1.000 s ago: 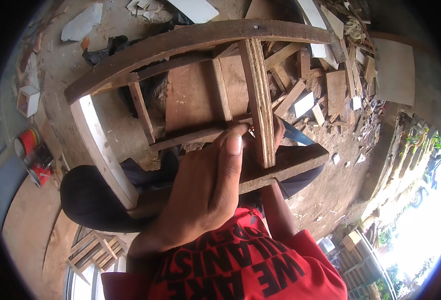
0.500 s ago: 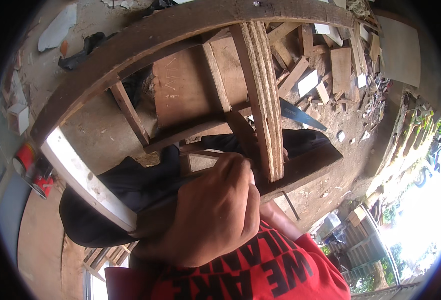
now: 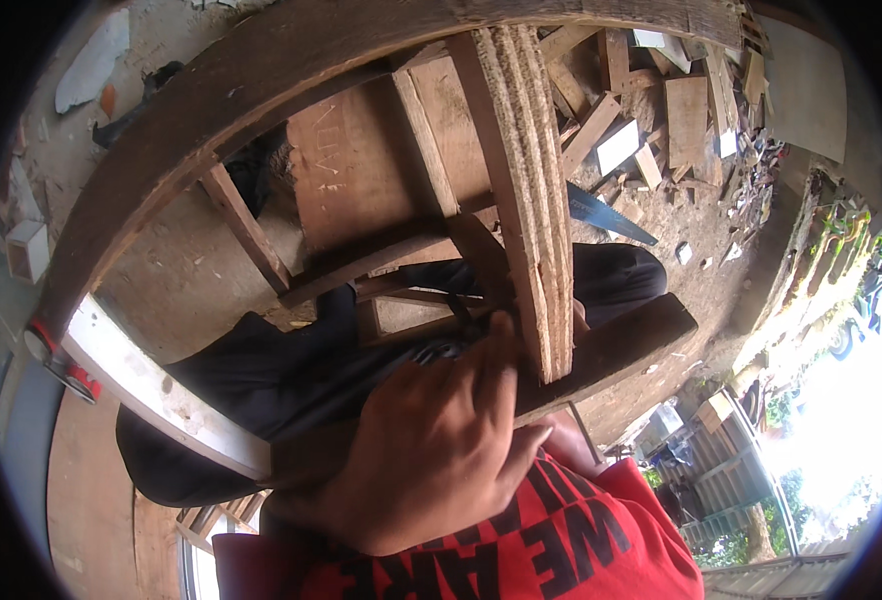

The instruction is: The person sits on the floor and uses a hammer to strike and separate parts of a wooden frame. They repeatedly tap joints, pull apart sections, and reposition the frame to access different areas.

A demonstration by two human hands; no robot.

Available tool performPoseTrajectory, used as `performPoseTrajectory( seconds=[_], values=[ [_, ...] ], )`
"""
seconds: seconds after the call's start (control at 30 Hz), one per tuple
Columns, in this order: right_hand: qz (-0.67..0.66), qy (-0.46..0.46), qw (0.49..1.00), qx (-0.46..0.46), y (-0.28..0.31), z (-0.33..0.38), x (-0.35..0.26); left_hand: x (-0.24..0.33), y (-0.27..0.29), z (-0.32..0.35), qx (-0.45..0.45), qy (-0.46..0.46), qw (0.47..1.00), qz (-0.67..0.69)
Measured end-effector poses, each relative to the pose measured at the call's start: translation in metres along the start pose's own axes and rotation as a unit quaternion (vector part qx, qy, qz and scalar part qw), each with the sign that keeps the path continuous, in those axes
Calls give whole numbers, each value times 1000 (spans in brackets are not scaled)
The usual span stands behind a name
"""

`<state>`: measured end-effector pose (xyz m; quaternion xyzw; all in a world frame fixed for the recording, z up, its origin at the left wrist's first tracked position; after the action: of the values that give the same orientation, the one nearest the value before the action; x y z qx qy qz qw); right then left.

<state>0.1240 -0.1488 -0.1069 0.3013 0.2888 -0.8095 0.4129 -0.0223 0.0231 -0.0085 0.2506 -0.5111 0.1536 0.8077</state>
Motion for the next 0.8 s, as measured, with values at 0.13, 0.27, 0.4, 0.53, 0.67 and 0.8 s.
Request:
performPoseTrajectory(
  seconds=[0.13, 0.27, 0.4, 0.53, 0.67, 0.8],
  values=[
    [-12, 13, 1000, 15, 3, -5, -5, 1, 1, 5, -44, 58, 997, -2],
    [-39, 15, 999, 7, 5, -8, -5, 1, -9, 3, -22, 94, 995, 40],
    [-34, 2, 999, -8, 0, -5, -13, 2, -2, 3, -21, 98, 994, 50],
    [-29, -8, 999, -16, -1, -2, -15, 1, -2, 4, -9, 73, 996, 49],
    [-32, -5, 999, -21, -3, -1, -6, 1, -4, 3, 3, 25, 999, 20],
    [-36, -6, 999, -25, -6, 0, 1, -1, -8, 6, 27, 12, 999, 33]
  ],
)
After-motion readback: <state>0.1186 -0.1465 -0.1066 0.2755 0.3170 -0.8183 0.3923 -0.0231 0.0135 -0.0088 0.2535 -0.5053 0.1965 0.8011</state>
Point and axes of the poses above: each hand's wrist, its own z-axis away from the middle knuckle, its own y-axis out of the back of the hand, x = y × z, the point moved 1 cm from there along -z, towards the middle knuckle, and after that the axes turned 8 degrees about z, right-handed, at the moved point
